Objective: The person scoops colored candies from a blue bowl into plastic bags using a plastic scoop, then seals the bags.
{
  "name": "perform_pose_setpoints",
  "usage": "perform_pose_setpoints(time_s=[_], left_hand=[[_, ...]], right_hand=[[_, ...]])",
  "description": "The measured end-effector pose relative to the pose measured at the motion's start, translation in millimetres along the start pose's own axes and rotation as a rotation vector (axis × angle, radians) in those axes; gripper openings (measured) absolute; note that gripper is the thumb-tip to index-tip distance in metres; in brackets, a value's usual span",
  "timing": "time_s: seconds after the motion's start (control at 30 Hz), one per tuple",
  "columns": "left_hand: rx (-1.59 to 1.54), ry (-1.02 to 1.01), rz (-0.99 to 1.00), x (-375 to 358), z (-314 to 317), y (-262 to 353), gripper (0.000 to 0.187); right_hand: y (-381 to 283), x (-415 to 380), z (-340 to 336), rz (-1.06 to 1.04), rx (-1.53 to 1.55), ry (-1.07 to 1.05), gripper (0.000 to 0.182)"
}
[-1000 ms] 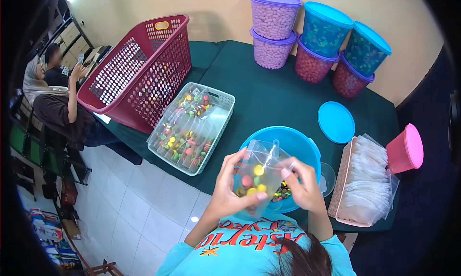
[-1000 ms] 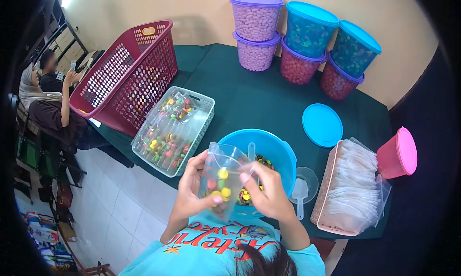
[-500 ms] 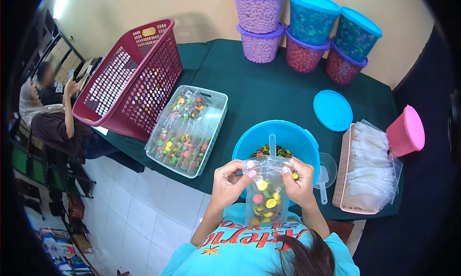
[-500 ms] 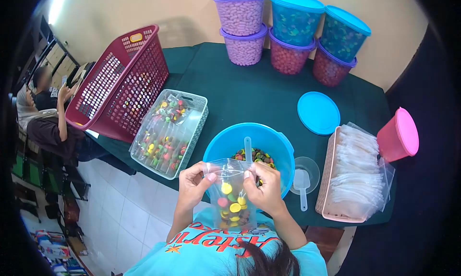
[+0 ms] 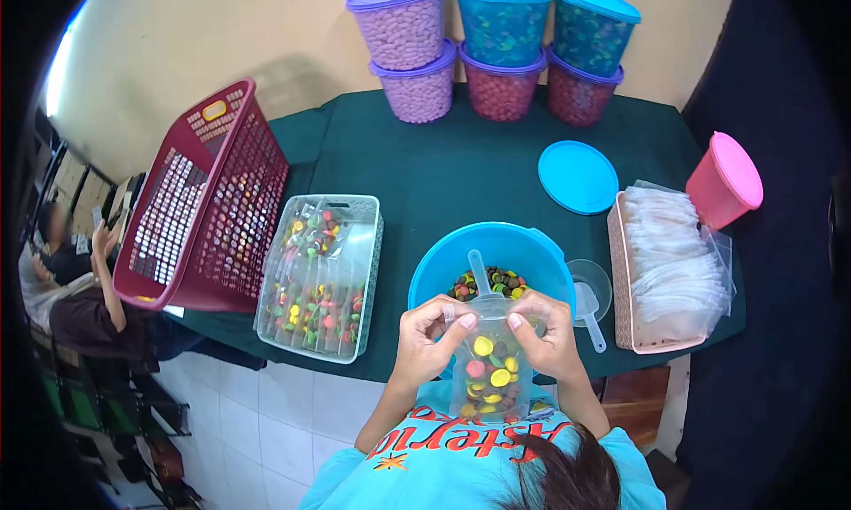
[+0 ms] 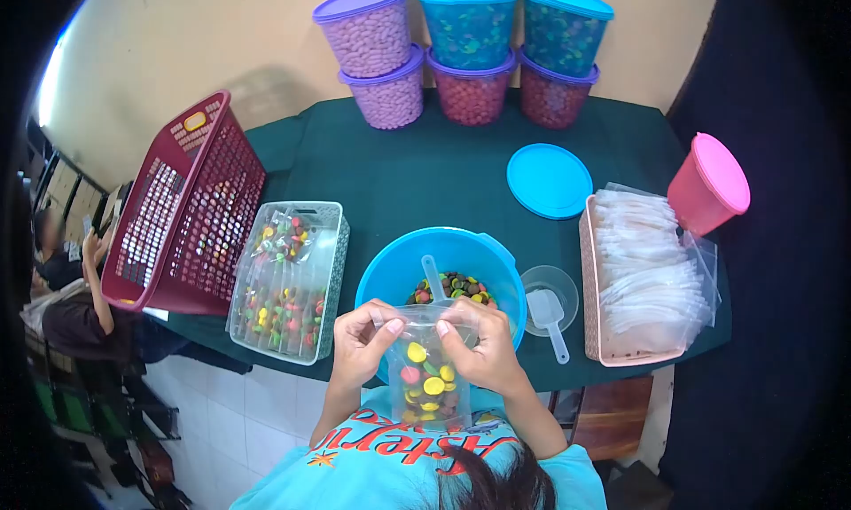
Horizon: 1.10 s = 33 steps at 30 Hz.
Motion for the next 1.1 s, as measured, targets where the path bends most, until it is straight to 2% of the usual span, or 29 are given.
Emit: perform_pose_setpoints(time_s=[0.1,0.3,0.47,0.7,0.9,0.97,1.0,1.03,1.1], left_hand=[[-0.086,-0.045,-0.002,3.9,7.1,5.8,0.008],[0.11,-0.13,-0.019,5.5,11.6,3.4,0.008],[0.19,-0.126,0.08,-0.8,17.3,10.3,0.008],[0.205,-0.069,0.026,-22.4,30.5,14.1,0.011],[0.259,-0.019,0.072,-36.2,50.3,18.4,0.017],[0.225,-0.041,-0.024,-41.3,58.6,23.4,0.017],[0.179,-0.021,-0.14,-44.6,62.8,29.5,0.018],[0.189,0.02,-0.126,-46.1,63.3,26.9,0.018],[0.326,0.124,0.195,-54.2,67.2,30.0,0.019]], right_hand=[[-6.4,-2.3,-0.1,-0.059,-0.047,0.012,0.006],[-1.6,-8.3,-1.2,-0.01,-0.016,0.064,0.006],[-5.6,-12.7,0.0,0.094,0.153,0.093,0.006],[0.2,-22.0,-8.5,0.136,0.057,-0.054,0.008],[2.9,-31.2,-15.0,0.172,0.194,-0.103,0.016],[0.6,-31.1,-21.5,0.088,0.128,-0.111,0.02],[1.6,-32.2,-23.2,0.097,0.142,-0.16,0.022],[-3.7,-32.2,-22.7,0.085,0.184,-0.165,0.019],[-7.7,-34.2,-21.3,0.021,0.188,-0.219,0.017]])
Point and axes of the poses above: each hand's wrist, its own x-axis towards the middle knuckle, its own z-axis out of the palm, y = z × x, the point moved 5 cm from there along x, towards the middle knuckle, and after that the axes turned 10 degrees about x, right-handed, at the moved point
